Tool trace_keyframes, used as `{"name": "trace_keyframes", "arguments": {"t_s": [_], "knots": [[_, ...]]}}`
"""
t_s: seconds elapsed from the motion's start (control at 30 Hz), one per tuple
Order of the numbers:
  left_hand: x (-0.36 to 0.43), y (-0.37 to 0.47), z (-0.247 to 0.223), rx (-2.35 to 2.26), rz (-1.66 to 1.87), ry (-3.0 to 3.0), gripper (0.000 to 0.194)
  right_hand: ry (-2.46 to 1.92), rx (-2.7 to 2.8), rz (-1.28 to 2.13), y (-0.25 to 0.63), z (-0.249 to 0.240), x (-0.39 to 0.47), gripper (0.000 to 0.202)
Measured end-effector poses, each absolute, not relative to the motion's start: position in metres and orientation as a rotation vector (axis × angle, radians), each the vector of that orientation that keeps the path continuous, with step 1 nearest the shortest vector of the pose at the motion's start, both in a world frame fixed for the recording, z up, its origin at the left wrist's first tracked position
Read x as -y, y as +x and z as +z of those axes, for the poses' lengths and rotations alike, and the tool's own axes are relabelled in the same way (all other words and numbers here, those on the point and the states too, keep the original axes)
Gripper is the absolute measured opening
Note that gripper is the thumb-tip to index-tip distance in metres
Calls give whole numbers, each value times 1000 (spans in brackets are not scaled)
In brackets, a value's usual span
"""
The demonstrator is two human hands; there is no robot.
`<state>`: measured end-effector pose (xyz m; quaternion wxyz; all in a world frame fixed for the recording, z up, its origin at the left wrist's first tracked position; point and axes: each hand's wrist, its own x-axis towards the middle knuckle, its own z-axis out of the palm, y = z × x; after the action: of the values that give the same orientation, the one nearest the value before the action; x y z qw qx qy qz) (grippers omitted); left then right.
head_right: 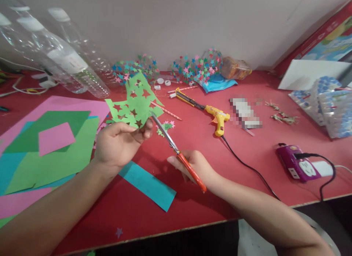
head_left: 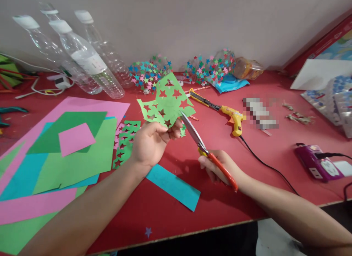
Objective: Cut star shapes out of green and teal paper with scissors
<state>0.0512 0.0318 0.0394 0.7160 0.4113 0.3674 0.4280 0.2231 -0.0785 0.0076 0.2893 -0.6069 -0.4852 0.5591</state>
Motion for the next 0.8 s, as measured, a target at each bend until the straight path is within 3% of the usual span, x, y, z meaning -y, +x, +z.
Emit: {"name": "trace_keyframes", "arguments": {"t_s": [0.8], "knots": [[-34,49,39,-877,1124,1328,15,-1560,1435,1502,232,18,79,56]]}}
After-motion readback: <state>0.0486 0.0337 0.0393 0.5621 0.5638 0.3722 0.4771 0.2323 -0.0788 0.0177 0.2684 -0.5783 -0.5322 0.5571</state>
